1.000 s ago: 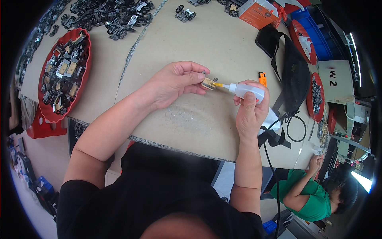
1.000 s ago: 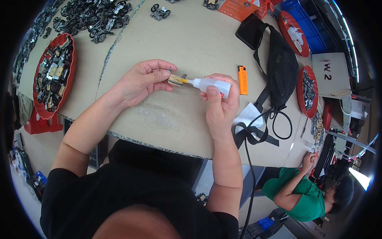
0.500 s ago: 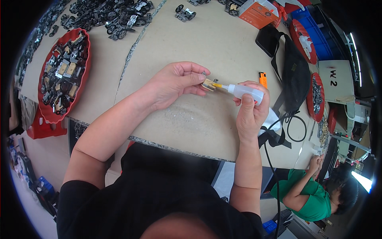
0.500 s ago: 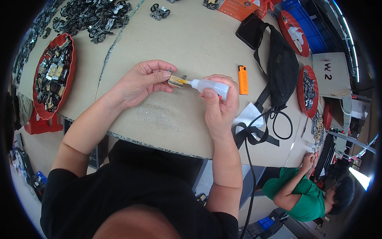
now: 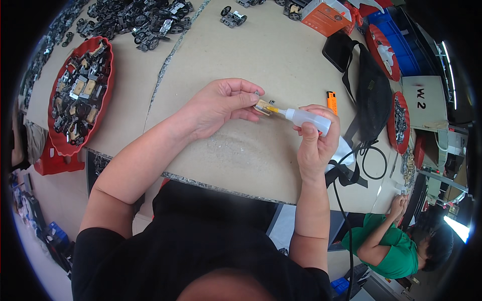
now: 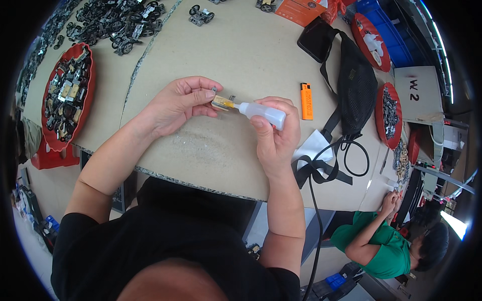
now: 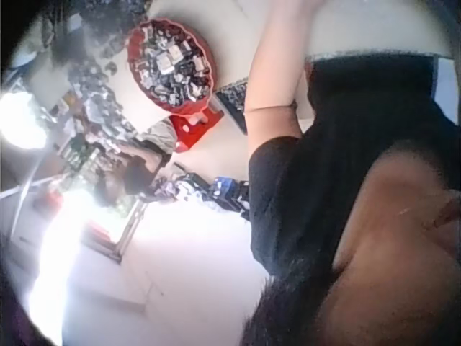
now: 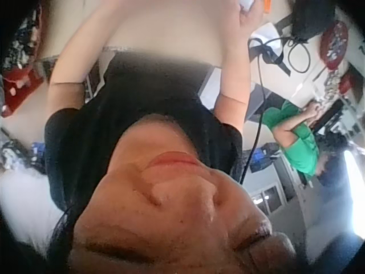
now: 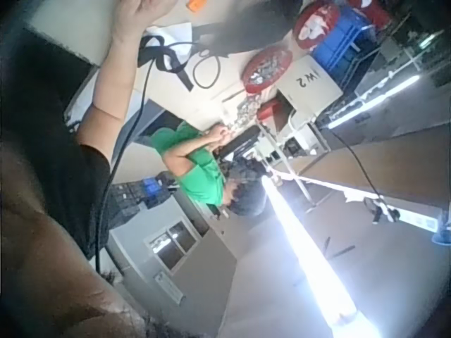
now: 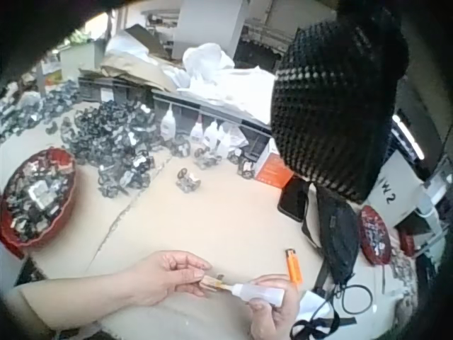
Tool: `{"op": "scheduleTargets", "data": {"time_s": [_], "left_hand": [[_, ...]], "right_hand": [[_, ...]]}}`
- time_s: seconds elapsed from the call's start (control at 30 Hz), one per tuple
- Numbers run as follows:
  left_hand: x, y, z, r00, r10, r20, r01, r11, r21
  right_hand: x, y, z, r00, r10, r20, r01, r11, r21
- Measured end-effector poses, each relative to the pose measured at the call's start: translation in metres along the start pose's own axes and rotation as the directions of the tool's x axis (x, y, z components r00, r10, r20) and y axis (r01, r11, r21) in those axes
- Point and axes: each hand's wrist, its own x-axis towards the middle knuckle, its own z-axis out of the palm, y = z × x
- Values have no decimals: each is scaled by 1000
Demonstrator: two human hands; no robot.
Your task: The person assembles miniature wheeled components by applying glue from a bottle and attaching metal pieces by hand, then places finished assemblies and dumps a tray of parts into a storage bin.
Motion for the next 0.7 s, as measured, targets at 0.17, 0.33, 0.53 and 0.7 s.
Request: {"op": "scheduleTargets", "data": {"time_s": [0.17,0.33,0.53,0.7], "left_hand": [[0,-1,0,1000,2,14,-2,1000,-11],[1,-1,-1,1000,3,7,-3,1000,-11],[0,0,1,1000,0,10,0,1000,-1],[0,0,0,1000,-2,10,2,1000,-10]], "right_hand": [[0,-1,-1,1000,5,-8,-5,1000,-27],[-1,-2,0,1000,14,-18,-14,1000,-11],[0,-1,-1,1000,-5,-23,4,1000,-31],[-1,0,-1,1000,-26,-5,26,999,-20]]}}
